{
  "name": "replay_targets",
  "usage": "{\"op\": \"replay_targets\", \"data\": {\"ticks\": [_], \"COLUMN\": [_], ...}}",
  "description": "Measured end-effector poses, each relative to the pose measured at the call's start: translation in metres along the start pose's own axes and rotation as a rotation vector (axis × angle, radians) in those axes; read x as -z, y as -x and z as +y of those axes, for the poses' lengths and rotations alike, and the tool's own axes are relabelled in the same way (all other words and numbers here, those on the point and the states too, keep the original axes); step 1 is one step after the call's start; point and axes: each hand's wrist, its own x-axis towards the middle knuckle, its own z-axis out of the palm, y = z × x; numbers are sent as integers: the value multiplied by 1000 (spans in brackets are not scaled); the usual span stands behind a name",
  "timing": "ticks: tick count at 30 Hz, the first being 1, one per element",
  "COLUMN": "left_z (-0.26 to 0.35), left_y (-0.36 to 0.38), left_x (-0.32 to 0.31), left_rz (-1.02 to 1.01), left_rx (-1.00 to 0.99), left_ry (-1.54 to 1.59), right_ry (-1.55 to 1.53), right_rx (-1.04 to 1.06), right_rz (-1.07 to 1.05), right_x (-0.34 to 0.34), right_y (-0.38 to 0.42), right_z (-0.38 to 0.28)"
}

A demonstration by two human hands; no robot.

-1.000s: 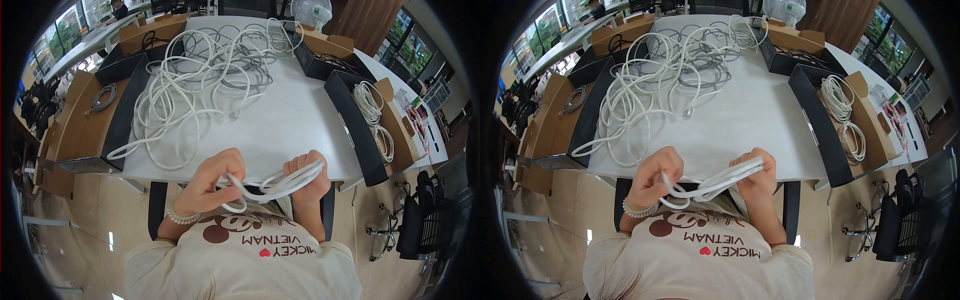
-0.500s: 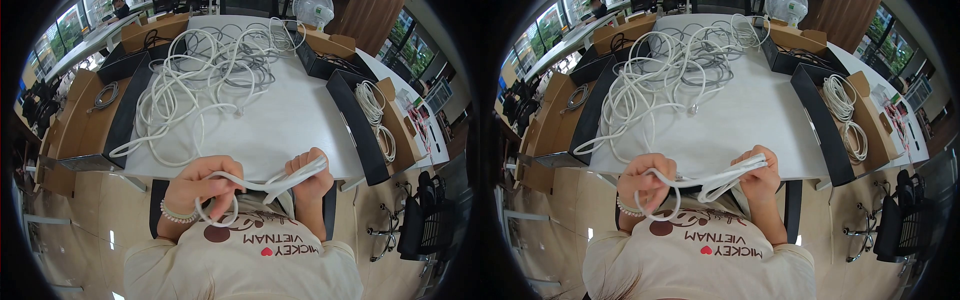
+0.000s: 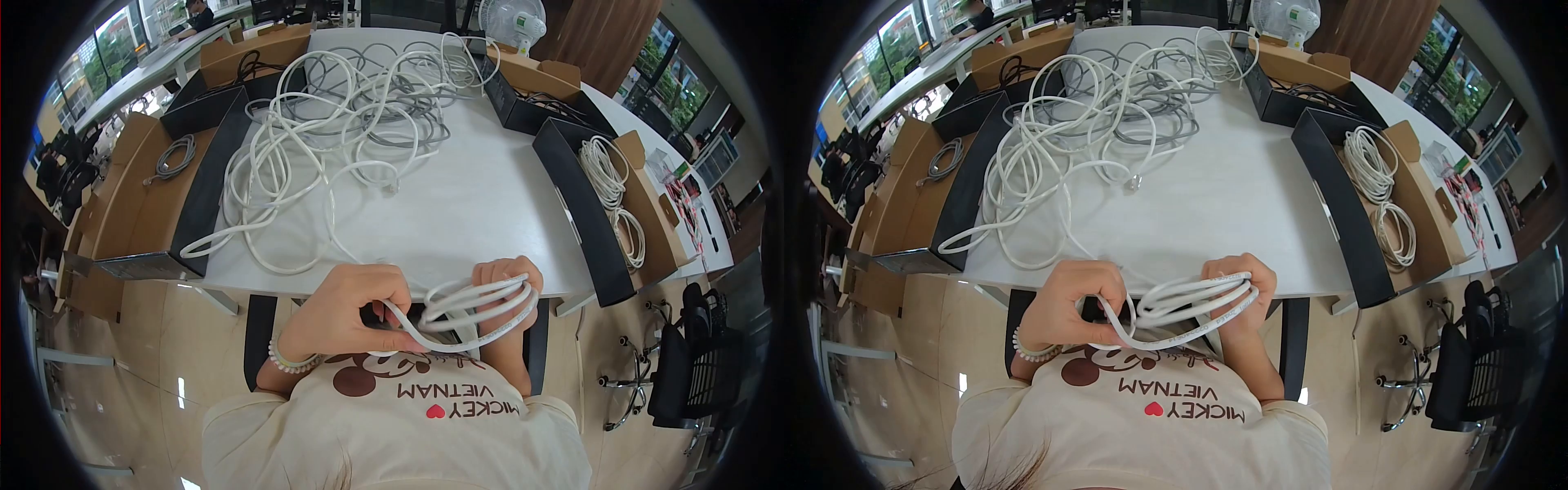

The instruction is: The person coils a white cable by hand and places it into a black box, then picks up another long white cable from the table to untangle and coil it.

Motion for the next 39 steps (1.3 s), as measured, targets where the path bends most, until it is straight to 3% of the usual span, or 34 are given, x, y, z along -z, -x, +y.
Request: {"op": "replay_targets", "data": {"ticks": [2,3,6,9,12,15,17,19,21,25,27,30,37,39], "left_z": [-5,-4,-3,-4,4,7,4,-2,-2,-12,-18,-20,-35,-43], "left_y": [-2,-2,-3,1,4,6,6,4,1,-10,-11,-11,-14,-15], "left_x": [-2,-2,-3,-2,1,-5,-9,-8,-5,-13,-21,-22,-27,-26], "left_rz": [62,65,89,25,-104,47,220,328,270,311,385,343,336,229], "left_rx": [-147,-150,-201,-243,-159,-66,115,40,221,238,77,3,-141,-242], "left_ry": [-153,-153,-174,-263,-331,-502,-771,-785,-557,-434,-502,-443,-321,-306], "right_ry": [332,333,723,716,736,603,701,800,708,504,122,14,-285,-309], "right_rx": [212,214,455,420,371,343,354,370,291,43,-113,-177,-247,-246], "right_rz": [121,118,85,108,116,143,80,15,-40,-123,-36,-108,-53,-70], "right_x": [2,4,8,9,11,9,8,5,1,6,3,9,9,6], "right_y": [1,1,0,1,2,-1,-1,-2,-1,-1,-1,-4,-1,-3], "right_z": [2,2,-2,2,2,2,0,-1,-1,-6,-9,-11,-4,-2]}}
